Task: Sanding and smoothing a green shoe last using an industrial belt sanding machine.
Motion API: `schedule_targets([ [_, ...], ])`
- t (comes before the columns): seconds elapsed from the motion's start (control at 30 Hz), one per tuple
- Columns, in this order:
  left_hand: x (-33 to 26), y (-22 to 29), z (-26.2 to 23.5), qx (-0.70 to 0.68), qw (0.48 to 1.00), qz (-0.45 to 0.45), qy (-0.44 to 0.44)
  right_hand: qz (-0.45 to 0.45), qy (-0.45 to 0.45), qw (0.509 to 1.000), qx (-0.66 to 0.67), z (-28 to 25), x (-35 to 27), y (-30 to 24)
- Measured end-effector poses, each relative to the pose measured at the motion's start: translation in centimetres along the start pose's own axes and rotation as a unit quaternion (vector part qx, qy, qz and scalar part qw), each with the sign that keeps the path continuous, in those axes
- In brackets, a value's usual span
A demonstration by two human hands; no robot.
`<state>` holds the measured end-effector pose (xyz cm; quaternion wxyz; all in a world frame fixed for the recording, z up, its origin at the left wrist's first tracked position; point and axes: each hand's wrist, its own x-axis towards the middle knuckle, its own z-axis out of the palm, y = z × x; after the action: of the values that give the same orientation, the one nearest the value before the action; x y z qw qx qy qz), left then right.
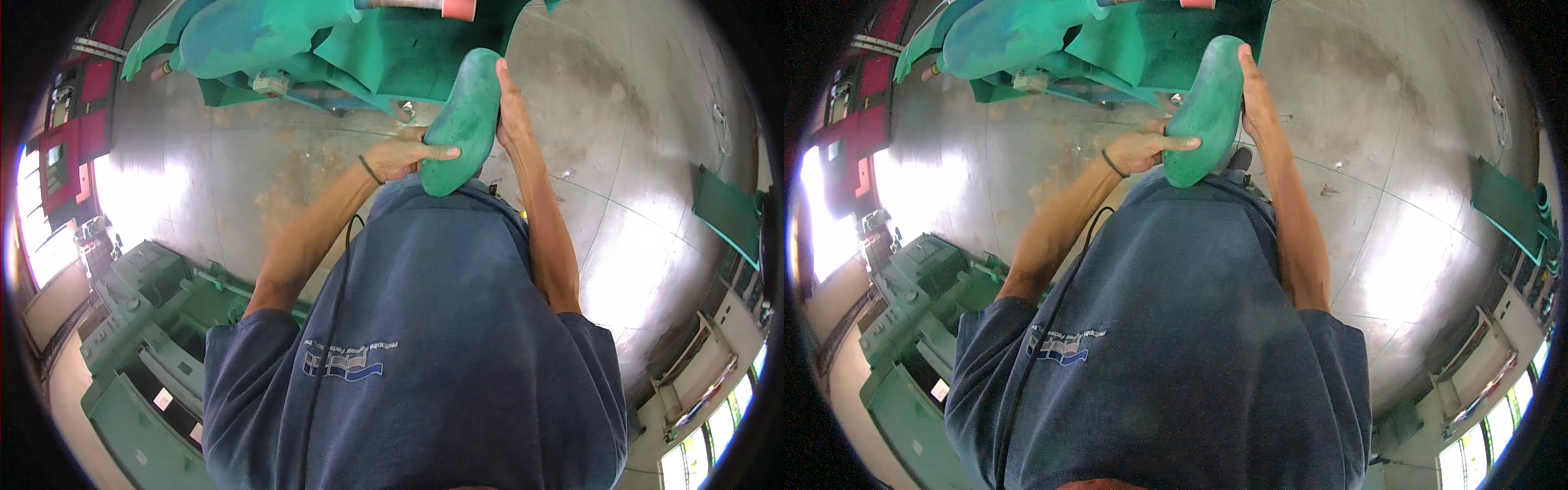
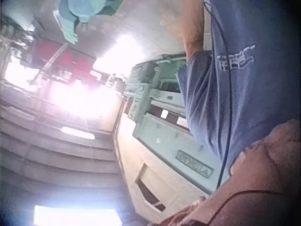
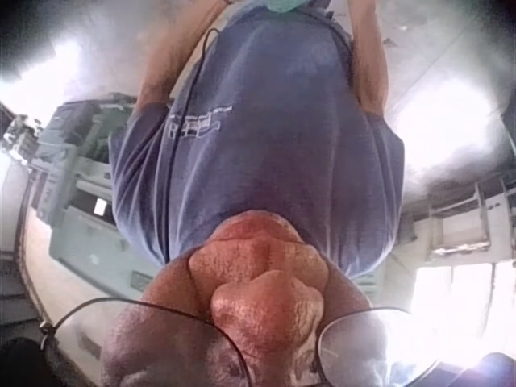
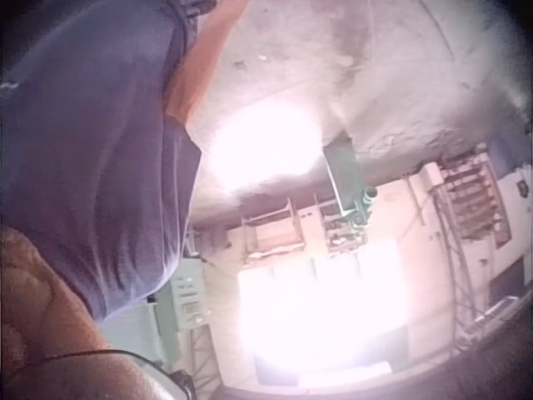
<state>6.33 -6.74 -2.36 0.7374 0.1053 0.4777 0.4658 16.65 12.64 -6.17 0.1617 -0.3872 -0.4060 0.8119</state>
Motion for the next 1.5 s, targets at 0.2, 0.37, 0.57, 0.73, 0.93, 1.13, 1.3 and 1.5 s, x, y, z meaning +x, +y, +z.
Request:
schedule_targets([
  [0.2, 1.8, -2.0, 0.2, -0.067, 0.997, 0.038, 0.029, 0.081, -0.045, 0.988, 0.121, -0.4, 1.0, 1.4],
  [0.37, 1.2, -1.4, -1.3, -0.024, 0.998, 0.045, 0.022, 0.058, -0.057, 0.994, 0.069, 0.3, 1.1, 2.0],
  [0.57, -4.4, 4.8, -3.5, 0.159, 0.984, 0.070, 0.032, 0.002, -0.059, 0.991, 0.123, 2.3, -0.9, 0.8],
  [0.73, -8.3, 11.9, -3.7, 0.378, 0.916, 0.041, 0.129, -0.002, -0.053, 0.975, 0.217, 4.5, -2.1, 1.0],
  [0.93, -8.9, 19.2, -1.2, 0.576, 0.801, 0.026, 0.160, -0.003, -0.083, 0.936, 0.343, 5.9, -1.2, 1.2],
  [1.13, -8.0, 21.9, 0.5, 0.582, 0.801, 0.042, 0.133, 0.015, -0.089, 0.919, 0.383, 7.5, -0.7, 1.0],
  [1.3, -7.1, 22.3, 0.8, 0.601, 0.785, 0.028, 0.149, 0.043, -0.063, 0.916, 0.394, 7.3, -0.2, 1.2],
  [1.5, -7.3, 22.3, 1.1, 0.599, 0.785, 0.052, 0.150, 0.038, -0.059, 0.915, 0.397, 7.5, -0.3, 1.1],
])
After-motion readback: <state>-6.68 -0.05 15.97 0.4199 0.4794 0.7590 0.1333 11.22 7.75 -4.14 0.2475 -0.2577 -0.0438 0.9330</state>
